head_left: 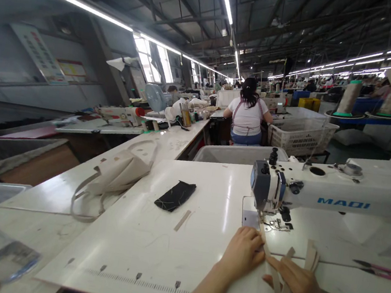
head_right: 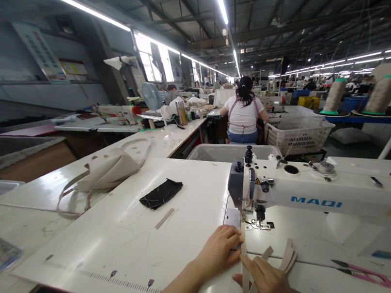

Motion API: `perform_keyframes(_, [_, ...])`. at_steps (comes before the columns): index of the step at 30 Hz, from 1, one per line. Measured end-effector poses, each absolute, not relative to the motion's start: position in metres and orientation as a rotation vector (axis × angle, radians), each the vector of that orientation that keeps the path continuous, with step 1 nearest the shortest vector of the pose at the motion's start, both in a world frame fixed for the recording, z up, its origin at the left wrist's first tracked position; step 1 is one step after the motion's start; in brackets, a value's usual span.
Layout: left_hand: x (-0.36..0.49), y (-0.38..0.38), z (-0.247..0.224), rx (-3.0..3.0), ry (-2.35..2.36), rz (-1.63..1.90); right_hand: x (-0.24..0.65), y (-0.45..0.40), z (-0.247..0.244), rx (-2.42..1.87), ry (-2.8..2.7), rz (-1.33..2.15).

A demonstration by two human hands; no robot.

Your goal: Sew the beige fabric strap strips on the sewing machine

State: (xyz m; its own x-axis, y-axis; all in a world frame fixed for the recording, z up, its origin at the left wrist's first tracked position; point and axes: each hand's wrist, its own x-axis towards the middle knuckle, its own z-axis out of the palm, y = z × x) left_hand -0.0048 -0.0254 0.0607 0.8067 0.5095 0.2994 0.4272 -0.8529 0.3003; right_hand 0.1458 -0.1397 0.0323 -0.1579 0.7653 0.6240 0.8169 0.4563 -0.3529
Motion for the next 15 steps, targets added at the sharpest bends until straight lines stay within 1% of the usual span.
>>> perform_keyframes(11, [-0.005, -0.027, 0.057, 2.784, 0.768, 0.519, 0.150, -0.133, 0.027, -1.270, -1.997, -0.218])
perform_keyframes(15, [-0.006, -0.026, 0.054, 2.781, 0.791, 0.523, 0.146, -0.130, 0.019, -1.243, -1.952, -0.213])
